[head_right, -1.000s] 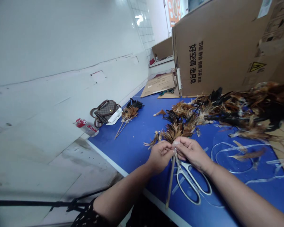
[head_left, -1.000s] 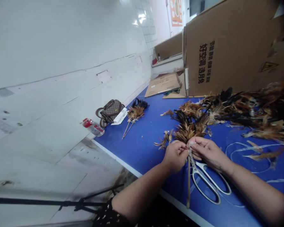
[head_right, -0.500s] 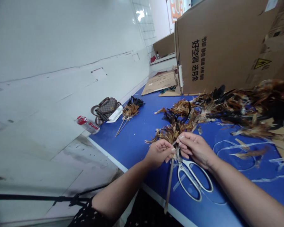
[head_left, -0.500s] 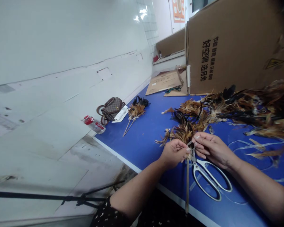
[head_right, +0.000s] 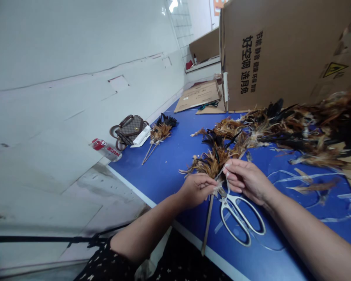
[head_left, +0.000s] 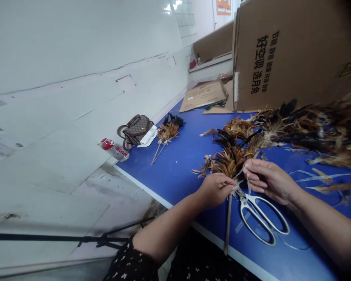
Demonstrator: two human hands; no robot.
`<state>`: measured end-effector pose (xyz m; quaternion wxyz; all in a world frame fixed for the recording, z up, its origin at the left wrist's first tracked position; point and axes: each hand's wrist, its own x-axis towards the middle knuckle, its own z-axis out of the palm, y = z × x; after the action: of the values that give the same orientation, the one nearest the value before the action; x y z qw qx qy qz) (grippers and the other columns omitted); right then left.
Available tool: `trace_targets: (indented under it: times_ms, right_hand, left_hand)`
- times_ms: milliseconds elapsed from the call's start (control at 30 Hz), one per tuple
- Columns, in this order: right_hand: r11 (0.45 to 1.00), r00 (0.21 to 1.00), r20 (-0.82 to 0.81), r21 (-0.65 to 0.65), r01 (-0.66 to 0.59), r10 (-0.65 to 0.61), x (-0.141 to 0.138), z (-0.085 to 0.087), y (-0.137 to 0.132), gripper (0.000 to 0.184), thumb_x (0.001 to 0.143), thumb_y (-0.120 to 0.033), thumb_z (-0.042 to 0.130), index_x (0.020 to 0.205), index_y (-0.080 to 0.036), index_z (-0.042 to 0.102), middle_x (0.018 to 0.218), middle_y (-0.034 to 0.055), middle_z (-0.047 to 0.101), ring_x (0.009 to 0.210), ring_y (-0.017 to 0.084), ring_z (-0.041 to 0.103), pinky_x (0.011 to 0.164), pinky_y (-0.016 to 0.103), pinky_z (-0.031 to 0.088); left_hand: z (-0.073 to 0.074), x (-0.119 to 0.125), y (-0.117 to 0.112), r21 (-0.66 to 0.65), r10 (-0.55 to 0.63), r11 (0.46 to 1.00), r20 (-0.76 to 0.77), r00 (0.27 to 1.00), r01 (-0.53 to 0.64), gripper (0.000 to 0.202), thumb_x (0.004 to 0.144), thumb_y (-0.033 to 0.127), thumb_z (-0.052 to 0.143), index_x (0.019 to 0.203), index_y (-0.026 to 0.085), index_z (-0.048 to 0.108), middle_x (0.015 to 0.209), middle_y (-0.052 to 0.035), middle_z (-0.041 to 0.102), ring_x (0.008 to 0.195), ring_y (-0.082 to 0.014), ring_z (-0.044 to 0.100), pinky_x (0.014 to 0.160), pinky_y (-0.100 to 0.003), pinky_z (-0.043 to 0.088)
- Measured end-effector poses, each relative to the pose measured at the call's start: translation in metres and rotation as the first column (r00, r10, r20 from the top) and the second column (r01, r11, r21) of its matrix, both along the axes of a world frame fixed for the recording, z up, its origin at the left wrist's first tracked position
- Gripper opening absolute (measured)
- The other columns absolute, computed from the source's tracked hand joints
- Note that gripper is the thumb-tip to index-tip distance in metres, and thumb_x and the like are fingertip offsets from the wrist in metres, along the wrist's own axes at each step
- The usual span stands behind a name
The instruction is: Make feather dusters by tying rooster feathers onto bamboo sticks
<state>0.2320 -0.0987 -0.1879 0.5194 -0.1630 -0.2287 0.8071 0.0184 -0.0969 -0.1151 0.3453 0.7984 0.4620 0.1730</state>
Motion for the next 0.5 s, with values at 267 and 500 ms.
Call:
trace_targets:
  times_ms: [267,500]
  right_hand:
    - [0.993,0.992,0.124,0.108,-0.044,0.03,0.01,0.013,-0.002,0.036,0.089,-0.047,0.082,0.086,-0.013,0.069,0.058,-0.0043,0.043,0.042,0.003,0.027,0.04,0.018,0.031]
    - [0.911,0.751,0.66,0.326,-0.251,-0.029,0.063,-0.001,0.001,0.056,0.098,-0.071,0.059,0.095,-0.017,0.076,0.067,0.0026,0.053,0.052,0.008,0.043,0.047,0.019,0.031]
  left_hand:
    - [-0.001,0.013,0.001,0.155,-0.045,0.985,-0.161,0.986,0.07,0.014,0.084,0.025,0.075,0.09,0.013,0.078,0.076,-0.0039,0.065,0.065,-0.0109,0.055,0.066,-0.023,0.047]
    - [0.002,0.008,-0.004,0.011,0.024,1.0,0.008,1.0,-0.024,0.02,0.09,0.032,0.071,0.089,0.012,0.074,0.074,-0.0034,0.066,0.059,-0.0084,0.054,0.058,-0.021,0.043]
